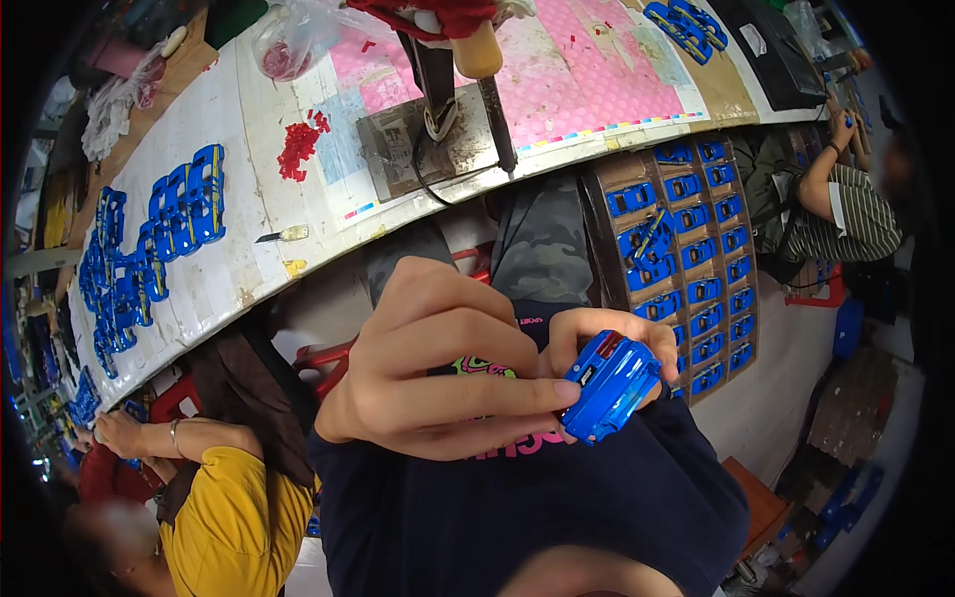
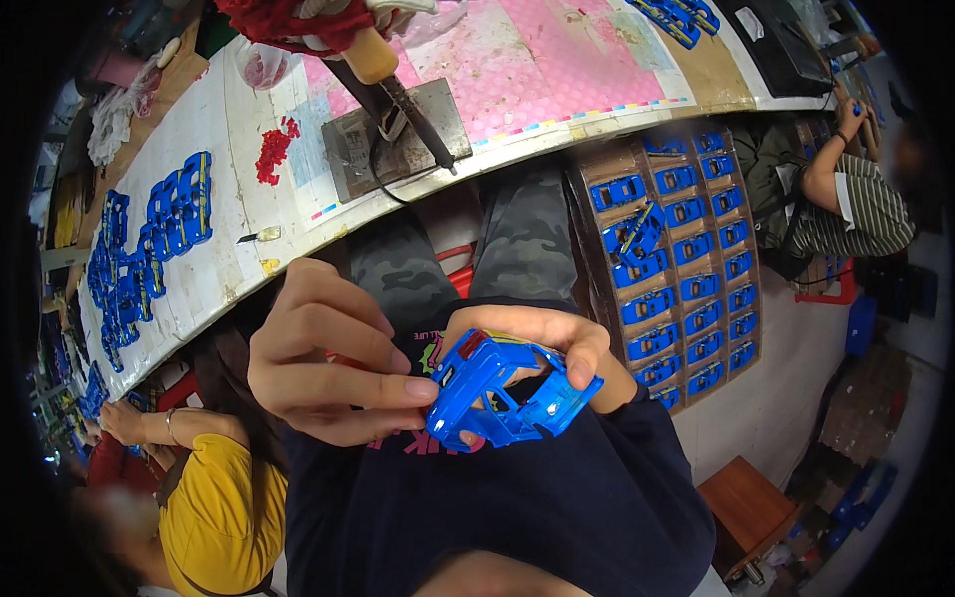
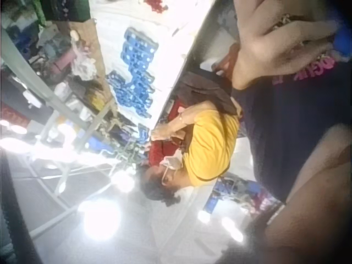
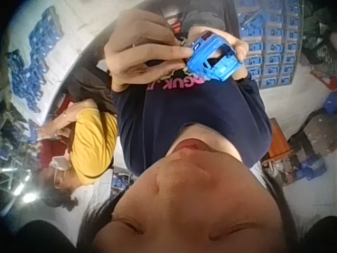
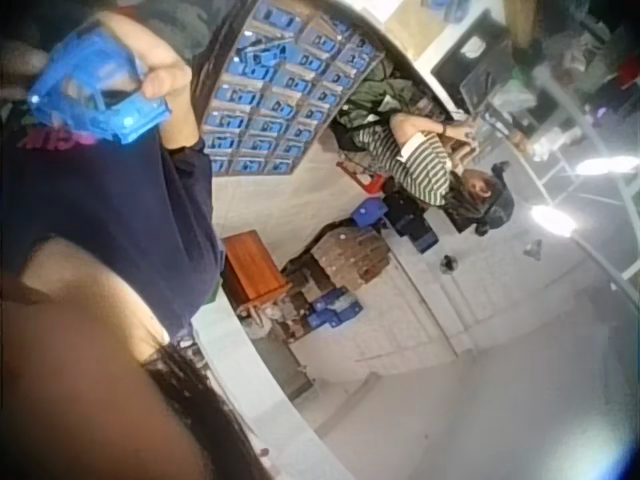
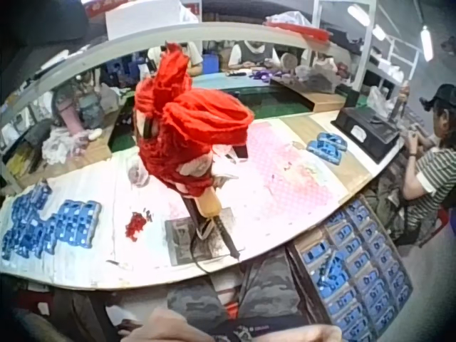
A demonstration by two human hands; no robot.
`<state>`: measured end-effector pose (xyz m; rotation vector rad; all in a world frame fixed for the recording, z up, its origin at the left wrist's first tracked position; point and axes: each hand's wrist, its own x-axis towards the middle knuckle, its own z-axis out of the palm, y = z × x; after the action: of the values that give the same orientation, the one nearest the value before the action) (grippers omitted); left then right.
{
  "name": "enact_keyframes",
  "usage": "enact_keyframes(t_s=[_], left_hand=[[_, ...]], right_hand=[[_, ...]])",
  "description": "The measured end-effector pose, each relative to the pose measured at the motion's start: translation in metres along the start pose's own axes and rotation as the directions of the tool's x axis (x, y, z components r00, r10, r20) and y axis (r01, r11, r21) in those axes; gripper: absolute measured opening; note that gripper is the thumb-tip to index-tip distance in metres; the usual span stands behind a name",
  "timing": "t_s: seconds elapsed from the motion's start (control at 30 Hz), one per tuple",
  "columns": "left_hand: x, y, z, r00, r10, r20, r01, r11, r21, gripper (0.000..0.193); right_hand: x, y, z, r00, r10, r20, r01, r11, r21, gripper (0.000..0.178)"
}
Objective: The person assembles small blue plastic toy car bodies by inserting red plastic pieces into designated slots. They repeatedly pick up a car body, insert a red piece, and place the finished unit on the table. The task is performed one at a time in a repetitive sequence.
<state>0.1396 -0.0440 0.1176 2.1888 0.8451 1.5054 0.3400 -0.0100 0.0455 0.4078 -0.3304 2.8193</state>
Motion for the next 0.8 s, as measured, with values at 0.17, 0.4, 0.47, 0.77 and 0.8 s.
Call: enact_keyframes(t_s=[0.17, 0.4, 0.47, 0.77, 0.8], left_hand=[[-0.013, 0.012, 0.018, 0.967, 0.254, -0.031, -0.187, 0.784, 0.592, 0.023], [-0.008, 0.003, 0.028, 0.989, 0.108, -0.103, -0.091, 0.983, 0.16, 0.025], [-0.009, 0.0, 0.035, 0.993, 0.019, -0.119, -0.036, 0.99, -0.136, 0.024], [-0.01, 0.01, 0.048, 0.949, -0.282, -0.14, 0.172, 0.838, -0.518, 0.032], [-0.01, 0.009, 0.049, 0.956, -0.224, -0.191, 0.121, 0.89, -0.44, 0.032]], right_hand=[[0.003, -0.003, 0.005, 0.999, -0.032, 0.033, 0.029, 0.996, 0.08, 0.069], [0.001, -0.004, -0.006, 0.991, -0.051, 0.123, 0.061, 0.995, -0.078, 0.087], [0.002, -0.004, -0.006, 0.991, -0.045, 0.129, 0.059, 0.993, -0.105, 0.083], [0.007, -0.014, -0.01, 0.952, -0.068, 0.297, 0.165, 0.935, -0.313, 0.081], [0.007, -0.015, -0.011, 0.95, -0.074, 0.303, 0.178, 0.927, -0.33, 0.081]])
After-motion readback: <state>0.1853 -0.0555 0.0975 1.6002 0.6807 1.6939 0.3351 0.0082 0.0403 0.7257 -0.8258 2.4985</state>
